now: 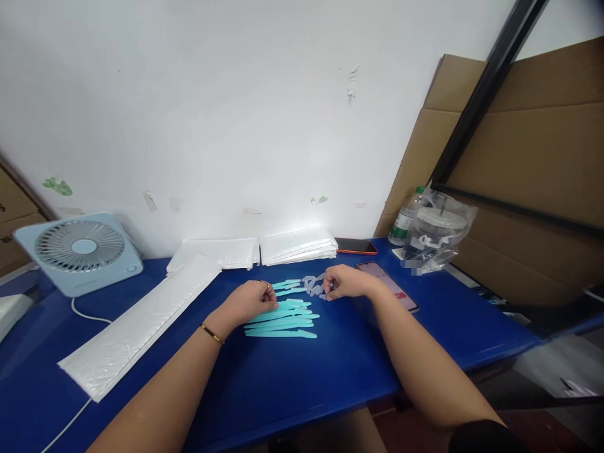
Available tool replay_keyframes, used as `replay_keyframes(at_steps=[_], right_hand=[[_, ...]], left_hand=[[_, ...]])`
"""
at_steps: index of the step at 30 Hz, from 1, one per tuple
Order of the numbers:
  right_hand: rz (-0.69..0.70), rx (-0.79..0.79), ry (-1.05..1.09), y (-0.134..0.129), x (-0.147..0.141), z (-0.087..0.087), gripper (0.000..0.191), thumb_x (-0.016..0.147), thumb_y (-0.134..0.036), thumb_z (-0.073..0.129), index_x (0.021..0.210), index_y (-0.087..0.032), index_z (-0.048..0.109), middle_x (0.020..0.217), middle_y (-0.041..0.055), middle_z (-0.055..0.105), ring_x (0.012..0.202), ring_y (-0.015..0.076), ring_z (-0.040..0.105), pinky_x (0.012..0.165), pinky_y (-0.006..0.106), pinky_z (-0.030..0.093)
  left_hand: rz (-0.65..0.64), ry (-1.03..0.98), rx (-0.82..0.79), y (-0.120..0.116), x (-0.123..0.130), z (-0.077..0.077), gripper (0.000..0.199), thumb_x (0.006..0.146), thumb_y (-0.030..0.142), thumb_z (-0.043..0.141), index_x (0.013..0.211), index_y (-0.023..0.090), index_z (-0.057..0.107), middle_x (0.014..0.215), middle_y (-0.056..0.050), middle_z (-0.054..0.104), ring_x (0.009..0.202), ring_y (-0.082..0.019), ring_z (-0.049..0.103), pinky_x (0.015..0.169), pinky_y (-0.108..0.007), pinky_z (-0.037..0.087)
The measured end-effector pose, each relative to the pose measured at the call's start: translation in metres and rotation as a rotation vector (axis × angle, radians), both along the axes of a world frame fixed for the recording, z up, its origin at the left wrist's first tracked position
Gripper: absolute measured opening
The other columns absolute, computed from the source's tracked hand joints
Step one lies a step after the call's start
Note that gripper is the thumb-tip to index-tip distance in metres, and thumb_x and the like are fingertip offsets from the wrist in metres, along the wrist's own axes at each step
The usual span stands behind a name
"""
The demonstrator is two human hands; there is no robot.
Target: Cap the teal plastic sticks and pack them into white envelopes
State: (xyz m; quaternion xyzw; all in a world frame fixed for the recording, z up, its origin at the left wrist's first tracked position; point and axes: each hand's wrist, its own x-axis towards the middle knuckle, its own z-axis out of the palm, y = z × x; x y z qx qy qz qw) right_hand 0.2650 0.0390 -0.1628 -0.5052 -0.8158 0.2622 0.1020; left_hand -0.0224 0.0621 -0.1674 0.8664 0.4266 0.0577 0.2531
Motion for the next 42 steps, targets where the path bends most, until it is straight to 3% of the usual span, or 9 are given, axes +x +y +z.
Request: replay_keyframes(at_steps=[7,12,18,25,29,32,36,42], right_hand=[[-0.010,-0.153,0.315,-0.001,-0.016,-0.001,0.023,0.071,-0.032,0.063,0.087,-0.014,0.064,0.071,0.0026,0.065,0.064,0.0134,0.059,0.059,0.023,0.044],[-0.002,-0.038,0.307,0.000,-0.025,-0.004,0.020,0.071,-0.031,0.064,0.083,-0.014,0.064,0.073,0.0033,0.067,0.065,0.0129,0.059,0.058,0.022,0.044],[-0.022,-0.007,0.320,-0.001,-0.027,-0.002,0.017,0.075,-0.026,0.059,0.086,-0.014,0.063,0.077,0.0051,0.068,0.068,0.0135,0.061,0.060,0.022,0.044],[0.017,0.094,0.301,-0.001,-0.051,-0.006,0.015,0.074,-0.029,0.062,0.082,-0.016,0.065,0.071,0.0015,0.065,0.064,0.0114,0.058,0.058,0.020,0.042],[-0.075,0.181,0.273,0.003,-0.040,-0.005,0.017,0.077,-0.029,0.059,0.086,-0.016,0.066,0.072,0.0028,0.066,0.065,0.0124,0.058,0.061,0.022,0.043],[-0.147,0.249,0.210,0.005,-0.019,-0.004,0.016,0.078,-0.026,0.056,0.084,-0.016,0.067,0.074,0.0035,0.066,0.065,0.0130,0.057,0.061,0.023,0.042],[-0.130,0.203,0.063,0.006,-0.004,-0.011,0.016,0.069,-0.023,0.064,0.084,-0.018,0.068,0.077,0.0030,0.065,0.067,0.0143,0.057,0.061,0.023,0.040],[-0.075,0.177,-0.014,0.008,-0.005,-0.018,0.011,0.066,-0.024,0.067,0.074,-0.017,0.066,0.083,0.0039,0.062,0.070,0.0141,0.055,0.062,0.023,0.040]], left_hand=[[0.058,-0.072,0.057,0.005,-0.001,-0.001,0.028,0.076,0.045,0.051,0.075,0.021,0.063,0.068,0.000,0.062,0.061,-0.014,0.054,0.052,-0.022,0.034],[0.061,-0.073,0.071,0.005,0.000,0.000,0.026,0.076,0.044,0.051,0.075,0.021,0.063,0.068,0.000,0.062,0.061,-0.014,0.053,0.052,-0.023,0.034],[0.054,-0.068,0.070,0.006,-0.002,0.000,0.025,0.076,0.043,0.052,0.074,0.021,0.063,0.068,0.000,0.062,0.061,-0.013,0.053,0.052,-0.022,0.033],[0.032,-0.053,0.142,0.005,0.008,-0.005,0.025,0.078,0.043,0.051,0.077,0.021,0.063,0.071,0.000,0.062,0.062,-0.014,0.054,0.054,-0.023,0.035],[0.106,-0.045,0.251,0.007,0.006,-0.004,0.022,0.077,0.038,0.052,0.089,0.023,0.063,0.084,-0.002,0.064,0.074,-0.016,0.058,0.061,-0.025,0.038],[0.087,-0.016,0.219,0.010,-0.004,-0.001,0.024,0.073,0.040,0.056,0.089,0.023,0.064,0.086,-0.002,0.064,0.078,-0.018,0.058,0.062,-0.025,0.039],[-0.020,0.062,0.112,0.012,-0.014,0.001,0.019,0.067,0.038,0.060,0.078,0.024,0.067,0.082,-0.001,0.064,0.074,-0.017,0.058,0.061,-0.024,0.039],[0.006,0.078,0.122,0.007,-0.011,0.000,0.017,0.070,0.036,0.056,0.074,0.022,0.066,0.082,-0.003,0.064,0.072,-0.017,0.057,0.057,-0.024,0.037]])
